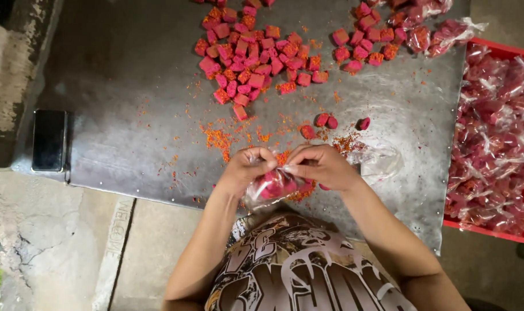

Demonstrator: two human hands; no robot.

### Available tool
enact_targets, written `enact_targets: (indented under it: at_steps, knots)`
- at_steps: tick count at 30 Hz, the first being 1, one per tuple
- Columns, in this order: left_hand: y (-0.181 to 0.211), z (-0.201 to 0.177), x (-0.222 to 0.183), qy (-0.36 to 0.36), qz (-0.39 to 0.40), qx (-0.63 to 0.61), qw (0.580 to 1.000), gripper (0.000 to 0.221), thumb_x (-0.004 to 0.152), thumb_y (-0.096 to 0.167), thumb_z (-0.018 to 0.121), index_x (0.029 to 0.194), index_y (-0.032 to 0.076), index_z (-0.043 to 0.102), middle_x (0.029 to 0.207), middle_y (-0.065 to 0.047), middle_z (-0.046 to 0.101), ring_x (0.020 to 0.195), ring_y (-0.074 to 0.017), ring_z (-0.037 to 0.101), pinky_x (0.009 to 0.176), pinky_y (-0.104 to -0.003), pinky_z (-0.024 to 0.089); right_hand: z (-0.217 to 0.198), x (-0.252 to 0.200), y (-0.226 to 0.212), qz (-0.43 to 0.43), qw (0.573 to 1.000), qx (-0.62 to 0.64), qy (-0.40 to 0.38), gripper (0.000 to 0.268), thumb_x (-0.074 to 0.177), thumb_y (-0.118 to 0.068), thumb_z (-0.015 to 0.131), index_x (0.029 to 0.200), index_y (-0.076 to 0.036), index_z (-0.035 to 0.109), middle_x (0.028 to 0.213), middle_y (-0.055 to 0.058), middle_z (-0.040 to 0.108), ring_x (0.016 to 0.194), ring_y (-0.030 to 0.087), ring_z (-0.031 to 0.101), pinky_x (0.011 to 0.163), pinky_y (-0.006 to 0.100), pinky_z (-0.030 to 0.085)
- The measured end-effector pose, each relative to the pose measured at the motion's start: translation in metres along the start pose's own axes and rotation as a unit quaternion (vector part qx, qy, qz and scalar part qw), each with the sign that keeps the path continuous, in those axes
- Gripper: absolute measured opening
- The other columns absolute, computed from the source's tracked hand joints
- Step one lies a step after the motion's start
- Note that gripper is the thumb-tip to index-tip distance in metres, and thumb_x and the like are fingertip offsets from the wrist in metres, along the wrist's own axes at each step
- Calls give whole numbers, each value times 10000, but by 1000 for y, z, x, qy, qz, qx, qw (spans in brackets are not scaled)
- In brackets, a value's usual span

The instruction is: The person packs food pieces into small plastic bags by hand on a metal table and arranges packaged bags in a red crate.

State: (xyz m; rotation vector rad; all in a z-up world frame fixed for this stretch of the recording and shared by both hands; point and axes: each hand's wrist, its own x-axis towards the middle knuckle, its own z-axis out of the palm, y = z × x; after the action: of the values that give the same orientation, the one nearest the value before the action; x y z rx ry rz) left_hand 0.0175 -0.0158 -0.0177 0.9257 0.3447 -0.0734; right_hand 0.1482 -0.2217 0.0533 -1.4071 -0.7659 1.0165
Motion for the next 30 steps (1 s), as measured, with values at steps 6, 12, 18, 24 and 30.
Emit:
enact_targets:
  at_steps: [6,12,18,24,30]
  knots:
    - [26,20,-2,-23,14,324,946,413,731,-52,678,1138,17,682,989,-119,731,858,-143,680,776,-301,549,20,25,-25,-161,920,-356,12,92,957,-120,663,962,-38,705,997,108,717,952,264,691,830,354,540]
    - [30,38,-6,57,93,507,855,692,751,76,725,1422,162,578,1041,-66,757,869,-270,734,800,-383,568,40,26,43,32,924,-352,150,106,1009,-166,614,1037,-68,641,814,106,702,722,242,682,635,348,512]
    - [-11,38,-12,104,236,612,748,238,856,98,691,1087,140,726,1035,-84,732,867,-339,714,773,-433,573,44,22,69,181,960,49,209,130,979,-160,611,1054,-57,635,801,13,657,642,136,603,539,300,463]
    - [-18,32,-3,-5,120,507,854,248,754,45,707,1001,63,695,953,-140,694,875,-323,699,757,-421,546,41,1,36,-100,895,-389,193,210,981,-226,665,895,-36,689,840,33,625,781,165,580,675,340,471]
    - [27,74,-25,-56,192,434,878,116,871,166,788,934,95,721,838,-82,701,744,-247,685,689,-377,535,4,-43,29,-21,997,-25,73,242,1062,-144,600,869,-13,662,966,92,560,882,177,574,764,376,484]
